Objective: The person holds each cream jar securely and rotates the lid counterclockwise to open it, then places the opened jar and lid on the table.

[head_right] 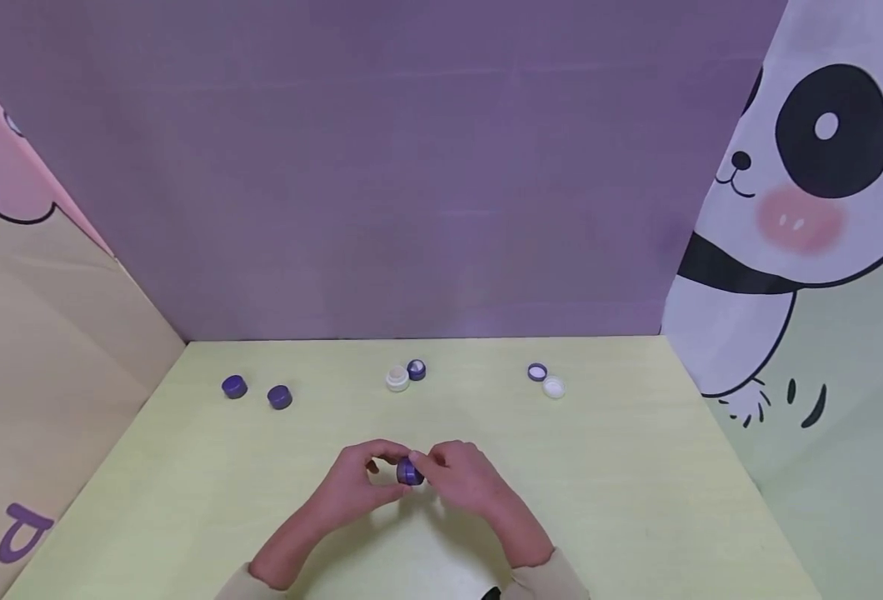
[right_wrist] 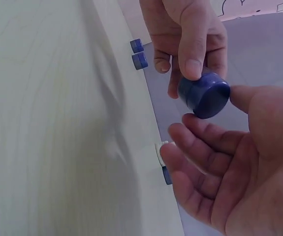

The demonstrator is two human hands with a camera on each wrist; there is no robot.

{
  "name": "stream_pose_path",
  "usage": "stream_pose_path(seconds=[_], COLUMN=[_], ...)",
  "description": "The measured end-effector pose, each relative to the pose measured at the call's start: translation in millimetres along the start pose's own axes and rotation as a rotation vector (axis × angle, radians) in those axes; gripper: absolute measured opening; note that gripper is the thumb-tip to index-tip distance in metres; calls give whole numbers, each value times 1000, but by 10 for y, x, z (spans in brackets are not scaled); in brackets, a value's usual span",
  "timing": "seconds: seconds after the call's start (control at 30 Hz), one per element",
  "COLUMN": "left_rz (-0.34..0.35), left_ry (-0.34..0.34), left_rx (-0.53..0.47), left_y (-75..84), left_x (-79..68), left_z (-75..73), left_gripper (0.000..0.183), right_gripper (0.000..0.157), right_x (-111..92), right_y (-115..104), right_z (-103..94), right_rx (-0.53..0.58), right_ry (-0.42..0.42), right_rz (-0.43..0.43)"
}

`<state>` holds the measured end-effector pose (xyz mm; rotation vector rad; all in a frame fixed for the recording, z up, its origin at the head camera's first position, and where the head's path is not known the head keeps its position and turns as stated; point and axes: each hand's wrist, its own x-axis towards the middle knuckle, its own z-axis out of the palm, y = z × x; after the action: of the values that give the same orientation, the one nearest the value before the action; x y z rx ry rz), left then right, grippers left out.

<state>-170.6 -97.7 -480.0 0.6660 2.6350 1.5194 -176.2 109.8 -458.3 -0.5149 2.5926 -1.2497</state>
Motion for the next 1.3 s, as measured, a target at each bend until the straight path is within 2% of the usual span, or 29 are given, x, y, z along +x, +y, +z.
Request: stream_pose_path(seconds=[0.27,0.43,0.6,0.77,0.9,1.0,1.17,1.3], left_rz=[7,10,-5,-16,-18,-28,-32,-20], left_ry=[-1,3,4,8,7,9,14,9], left_rx=[1,-13,-23,-31,-15,-9,-12,-14], left_y=[-19,1,10,7,5,11,-12,-36], left_x=[-2,-18,-20,-17,-5,9,0,-12], left_z=[-5,-29,-43,-55,-57,-65,-64,-39], left_gripper=[37,34,31,31,32,33,33,33], right_gripper=[26,18,29,37,26,32,43,54], right_x=[-5,-10,-17,0,20,36,27,-18], right_y=[-13,-15,-29,-34,-25,-33,-33,-21], right_z=[-18,-14,-18,7,35,39,55,61], right_rx=[72,112,123,140,70,-26,-128,-142], right_ry=[-20,-14,23,27,79,106,63,10], right_rz=[-34,-83,-114,-90,-32,19,39,47])
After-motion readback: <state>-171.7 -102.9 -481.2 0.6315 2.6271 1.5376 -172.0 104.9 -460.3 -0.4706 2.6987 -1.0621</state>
